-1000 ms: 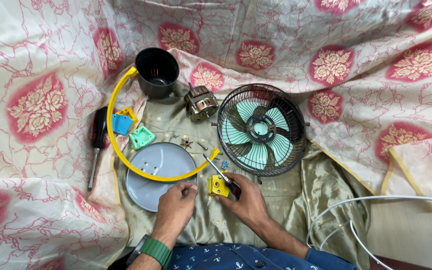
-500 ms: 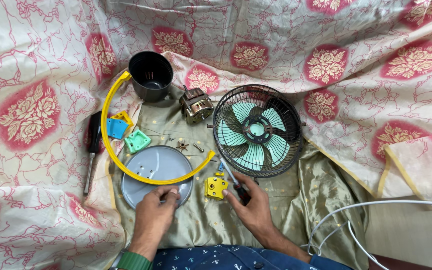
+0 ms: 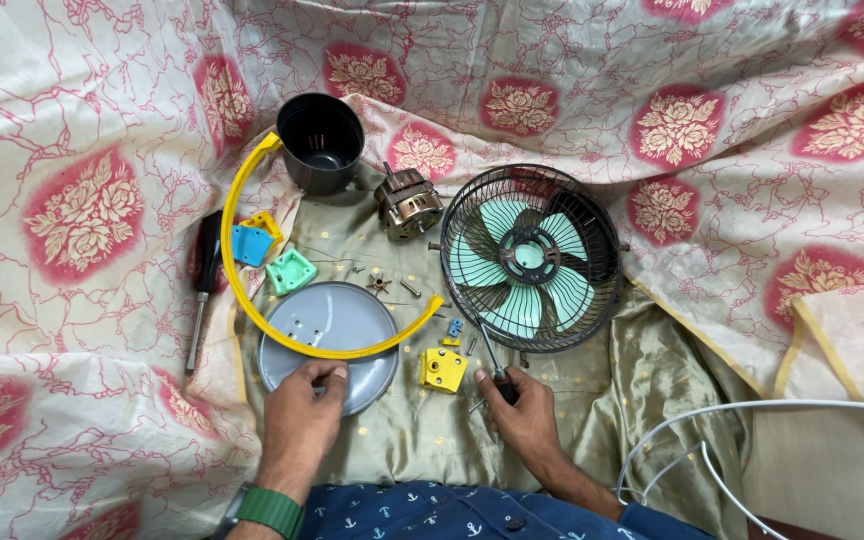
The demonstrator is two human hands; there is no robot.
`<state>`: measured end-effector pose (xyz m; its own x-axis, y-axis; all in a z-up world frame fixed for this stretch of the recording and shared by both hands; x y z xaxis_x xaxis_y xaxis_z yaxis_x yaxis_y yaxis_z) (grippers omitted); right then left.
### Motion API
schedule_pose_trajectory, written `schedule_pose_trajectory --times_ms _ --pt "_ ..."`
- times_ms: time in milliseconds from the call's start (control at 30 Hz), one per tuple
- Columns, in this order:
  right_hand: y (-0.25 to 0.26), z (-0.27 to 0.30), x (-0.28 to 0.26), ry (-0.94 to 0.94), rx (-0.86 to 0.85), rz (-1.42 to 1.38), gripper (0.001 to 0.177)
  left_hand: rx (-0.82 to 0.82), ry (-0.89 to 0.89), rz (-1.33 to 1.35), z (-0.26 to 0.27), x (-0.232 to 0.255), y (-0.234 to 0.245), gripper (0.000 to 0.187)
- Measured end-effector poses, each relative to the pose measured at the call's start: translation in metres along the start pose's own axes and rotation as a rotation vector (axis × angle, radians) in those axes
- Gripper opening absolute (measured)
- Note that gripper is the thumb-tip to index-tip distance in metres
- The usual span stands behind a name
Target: The person uses a screwdriver to remove screws from a yellow plastic fan component and then from the fan motor. They manipulate the parts and screws on a patterned cloth surface, handling the motor and plastic piece separately.
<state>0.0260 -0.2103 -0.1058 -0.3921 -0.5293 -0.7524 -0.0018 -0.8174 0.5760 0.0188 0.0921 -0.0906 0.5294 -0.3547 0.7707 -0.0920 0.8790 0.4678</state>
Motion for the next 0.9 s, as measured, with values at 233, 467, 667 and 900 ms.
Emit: schedule_pose_trajectory --times_ms 233,467,667,900 --pt "-0.003 -0.004 -0.003 -0.066 -0.021 -0.024 0.044 0.011 -0.068 0.005 0.001 -0.009 0.005 0.025" --pt "-0.003 -0.001 -0.015 0.004 -0.024 0.144 0.042 0.054 -0.116 0.025 -0.022 -0.023 0.020 0.023" --pt "-0.004 -0.003 -0.010 -0.131 -0.066 -0.020 0.039 0.007 -0.123 -0.068 -0.046 -0.040 0.025 0.025" --pt "0.001 0.002 0.017 -0.268 -0.037 -0.194 0.039 -0.148 -0.124 -0.190 -0.060 -0.058 0.022 0.027"
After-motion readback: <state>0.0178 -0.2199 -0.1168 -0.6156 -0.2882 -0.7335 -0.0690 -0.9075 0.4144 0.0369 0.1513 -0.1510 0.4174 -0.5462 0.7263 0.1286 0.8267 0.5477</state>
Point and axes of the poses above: each hand's wrist, its own z-axis away from the middle knuckle, its own y-axis out of the back of the hand, x = y × z, the point moved 4 cm from there along -z, towards the middle knuckle, and after that the axes turned 1 degree about z, right-handed, at the moved point
